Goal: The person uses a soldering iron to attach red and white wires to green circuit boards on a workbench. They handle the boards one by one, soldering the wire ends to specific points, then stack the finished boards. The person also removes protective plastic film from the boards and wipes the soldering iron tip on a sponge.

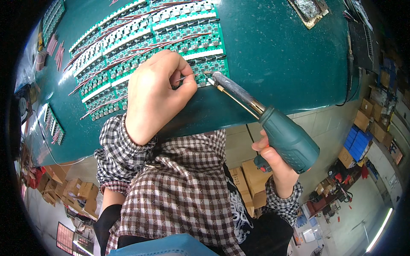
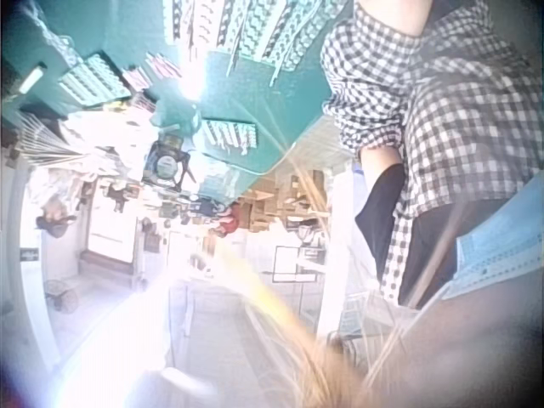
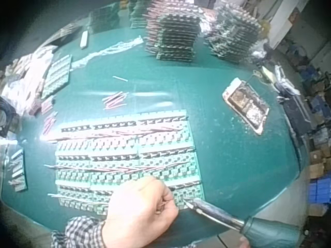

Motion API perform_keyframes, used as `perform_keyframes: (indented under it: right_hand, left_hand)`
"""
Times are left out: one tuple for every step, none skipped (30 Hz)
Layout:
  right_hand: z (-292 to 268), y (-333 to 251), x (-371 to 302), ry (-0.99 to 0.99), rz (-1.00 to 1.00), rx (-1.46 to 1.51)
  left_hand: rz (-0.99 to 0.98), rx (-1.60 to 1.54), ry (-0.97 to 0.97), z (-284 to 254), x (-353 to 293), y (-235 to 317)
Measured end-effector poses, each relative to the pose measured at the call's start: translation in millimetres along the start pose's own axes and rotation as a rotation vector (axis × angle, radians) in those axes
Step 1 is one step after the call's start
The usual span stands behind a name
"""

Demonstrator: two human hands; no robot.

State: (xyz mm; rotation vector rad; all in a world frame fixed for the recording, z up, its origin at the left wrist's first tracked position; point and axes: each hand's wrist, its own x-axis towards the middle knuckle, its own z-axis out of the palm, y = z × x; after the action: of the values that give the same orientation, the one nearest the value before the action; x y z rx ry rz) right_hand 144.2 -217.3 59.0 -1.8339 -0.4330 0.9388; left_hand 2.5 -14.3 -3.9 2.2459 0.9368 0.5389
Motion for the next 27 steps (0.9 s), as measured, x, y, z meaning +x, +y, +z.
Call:
perform_keyframes:
  right_hand:
    - [0.0, 0.3, -0.3, 0.002, 0.001, 0.004]
    - [0.0, 0.6, -0.6, 0.003, 0.001, 0.007]
    - [-0.6, 0.5, -0.6, 0.009, 0.007, 0.009]
    - [-1.1, 0.3, -0.7, 0.014, 0.013, 0.011]
    - [-1.7, 0.3, -0.6, 0.019, 0.018, 0.013]
    - [-1.5, 0.1, -0.7, 0.019, 0.021, 0.019]
    - [-1.4, 0.0, -0.8, 0.019, 0.024, 0.026]
    - [-1.3, -0.2, -0.8, 0.02, 0.027, 0.032]
    - [-1.5, 0.5, -0.6, 0.012, 0.027, 0.045]
    - [-1.7, 1.2, -0.2, 0.005, 0.027, 0.057]
    - [-2.0, 1.9, 0.0, -0.002, 0.027, 0.069]
    - [-2.2, 2.7, -0.2, -0.007, 0.025, 0.073]
    - [-2.8, 4.0, -0.4, -0.012, 0.023, 0.077]
    - [-3.4, 5.4, -0.5, -0.017, 0.022, 0.08]
    - [-4.8, 6.1, -0.4, -0.029, 0.018, 0.082]
    - [-6.3, 6.8, 0.0, -0.04, 0.014, 0.084]
    - [-7.3, 7.1, 0.0, -0.052, 0.011, 0.085]
    - [-7.4, 8.1, 0.0, -0.051, 0.015, 0.087]
    - [-7.5, 9.0, -0.2, -0.05, 0.019, 0.089]
    - [-7.6, 9.6, -0.3, -0.049, 0.023, 0.091]
    - [-7.3, 9.5, -0.2, -0.047, 0.03, 0.092]
    - [-6.5, 9.2, 0.0, -0.046, 0.036, 0.093]
    - [-5.7, 9.0, 0.0, -0.044, 0.041, 0.094]
    - [-5.3, 8.5, -0.2, -0.037, 0.039, 0.094]
    - [-4.9, 8.0, -0.5, -0.031, 0.037, 0.094]
    - [-4.8, 7.7, -0.8, -0.025, 0.034, 0.094]
    - [-5.4, 8.0, -0.4, -0.031, 0.035, 0.095]
  left_hand:
    - [-0.001, -0.003, -0.002, -0.2, 0.0, 0.1]
    - [-0.003, -0.005, -0.004, -0.4, -0.1, 0.3]
    - [0.002, -0.003, -0.008, -0.9, 0.4, 1.0]
    - [0.008, 0.0, -0.013, -1.7, 1.1, 1.7]
    - [0.013, 0.003, -0.017, -2.1, 1.5, 2.2]
    - [0.011, -0.001, -0.014, -1.9, 1.5, 1.5]
    - [0.008, -0.005, -0.01, -1.3, 1.4, 0.5]
    - [0.005, -0.008, -0.006, -1.0, 1.5, -0.1]
    - [0.002, -0.008, -0.005, -1.0, 1.0, 0.6]
    - [-0.002, -0.007, -0.004, -1.2, 0.4, 1.7]
    - [-0.005, -0.007, -0.002, -1.2, 0.0, 2.4]
    - [-0.002, -0.004, -0.004, -1.2, 0.0, 2.1]
    - [0.001, -0.001, -0.006, -1.3, 0.1, 1.6]
    - [0.004, 0.001, -0.008, -1.5, 0.1, 1.1]
    - [0.003, 0.005, -0.012, -1.4, 0.3, 1.1]
    - [0.002, 0.009, -0.016, -1.4, 0.4, 1.1]
    - [0.001, 0.012, -0.02, -1.4, 0.6, 1.3]
    - [-0.002, 0.013, -0.021, -1.6, 0.5, 1.4]
    - [-0.004, 0.015, -0.022, -2.0, 0.6, 1.6]
    - [-0.006, 0.016, -0.023, -2.6, 0.7, 1.9]
    - [-0.005, 0.007, -0.037, -3.7, 1.3, 2.6]
    - [-0.004, -0.002, -0.051, -5.2, 1.8, 3.3]
    - [-0.002, -0.011, -0.066, -6.2, 1.9, 3.6]
    - [0.005, -0.009, -0.067, -6.5, 1.1, 2.9]
    - [0.012, -0.007, -0.068, -6.2, -0.3, 1.6]
    - [0.019, -0.005, -0.069, -6.2, -1.1, 1.2]
    - [0.023, 0.005, -0.07, -6.5, -1.2, 1.9]
